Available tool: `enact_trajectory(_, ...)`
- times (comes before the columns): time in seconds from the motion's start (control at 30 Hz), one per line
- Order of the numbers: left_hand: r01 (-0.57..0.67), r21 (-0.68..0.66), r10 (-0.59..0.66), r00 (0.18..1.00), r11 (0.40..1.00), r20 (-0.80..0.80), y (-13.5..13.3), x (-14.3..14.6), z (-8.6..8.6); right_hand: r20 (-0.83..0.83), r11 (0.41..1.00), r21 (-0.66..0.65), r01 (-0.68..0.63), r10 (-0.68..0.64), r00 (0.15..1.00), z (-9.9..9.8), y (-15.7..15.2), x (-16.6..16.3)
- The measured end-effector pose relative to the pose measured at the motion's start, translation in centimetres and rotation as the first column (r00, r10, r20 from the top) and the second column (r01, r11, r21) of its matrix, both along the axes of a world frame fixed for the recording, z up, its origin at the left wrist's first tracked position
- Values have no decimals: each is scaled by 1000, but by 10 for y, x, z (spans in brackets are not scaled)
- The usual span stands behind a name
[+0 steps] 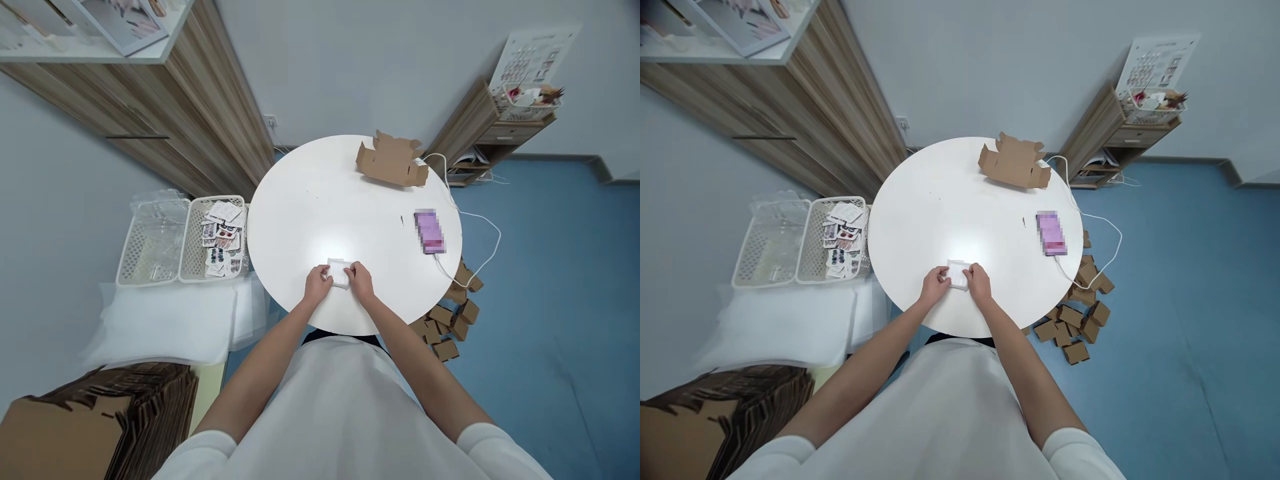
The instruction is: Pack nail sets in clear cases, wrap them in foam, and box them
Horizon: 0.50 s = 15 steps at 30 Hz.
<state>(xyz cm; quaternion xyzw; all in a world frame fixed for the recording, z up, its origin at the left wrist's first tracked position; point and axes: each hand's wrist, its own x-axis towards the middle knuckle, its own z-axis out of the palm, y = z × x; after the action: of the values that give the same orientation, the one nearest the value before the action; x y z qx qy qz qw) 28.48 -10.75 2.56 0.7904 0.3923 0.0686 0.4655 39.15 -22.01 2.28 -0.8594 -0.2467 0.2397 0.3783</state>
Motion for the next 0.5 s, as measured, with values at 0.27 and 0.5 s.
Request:
enact_trajectory(0.27,-79,-6,78,997,997,-18,-10,-2,2,-55,995,69,-71,75,996,-1,-12,-8)
enact_trajectory(0.5,-257,54,259,965,965,-37,-24,1,11,-215,994,105,-27,50,975,5,-28,-1)
